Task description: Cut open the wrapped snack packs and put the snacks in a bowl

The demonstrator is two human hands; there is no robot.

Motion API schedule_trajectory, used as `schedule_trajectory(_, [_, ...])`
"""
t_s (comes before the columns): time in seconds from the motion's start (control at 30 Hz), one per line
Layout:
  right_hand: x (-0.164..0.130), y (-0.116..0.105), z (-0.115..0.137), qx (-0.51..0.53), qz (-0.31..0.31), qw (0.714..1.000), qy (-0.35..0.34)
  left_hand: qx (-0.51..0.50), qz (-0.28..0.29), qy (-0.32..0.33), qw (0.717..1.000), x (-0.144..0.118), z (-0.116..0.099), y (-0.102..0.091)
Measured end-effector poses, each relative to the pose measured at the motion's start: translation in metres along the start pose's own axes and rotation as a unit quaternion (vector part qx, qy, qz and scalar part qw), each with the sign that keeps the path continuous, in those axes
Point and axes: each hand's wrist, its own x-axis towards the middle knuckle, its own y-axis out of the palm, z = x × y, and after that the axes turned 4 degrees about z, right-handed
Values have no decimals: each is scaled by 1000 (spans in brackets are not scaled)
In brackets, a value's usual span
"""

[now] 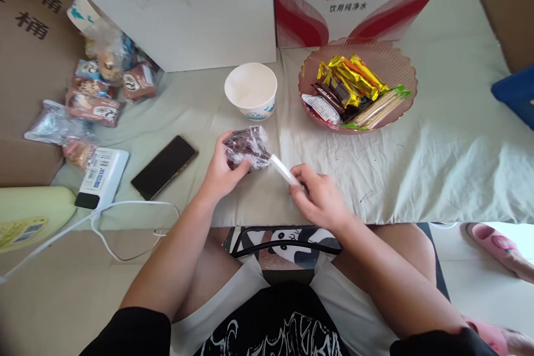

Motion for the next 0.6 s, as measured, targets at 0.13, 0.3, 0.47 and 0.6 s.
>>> schedule_trajectory(0.13, [6, 17, 12, 246, 10, 969, -18, -5, 14, 59, 998, -3, -2, 5])
schedule_trajectory(0.3, [19, 26, 16, 379, -38, 925, 5, 38, 60, 156, 985, -4, -9, 13])
schedule_trajectory(0.47, [12, 29, 16, 388, 2, 920, 58, 32, 23, 123, 992, 2, -13, 21])
schedule_trajectory(0.6, [3, 30, 12, 348, 20, 933, 91, -1, -27, 128, 991, 6, -10, 21])
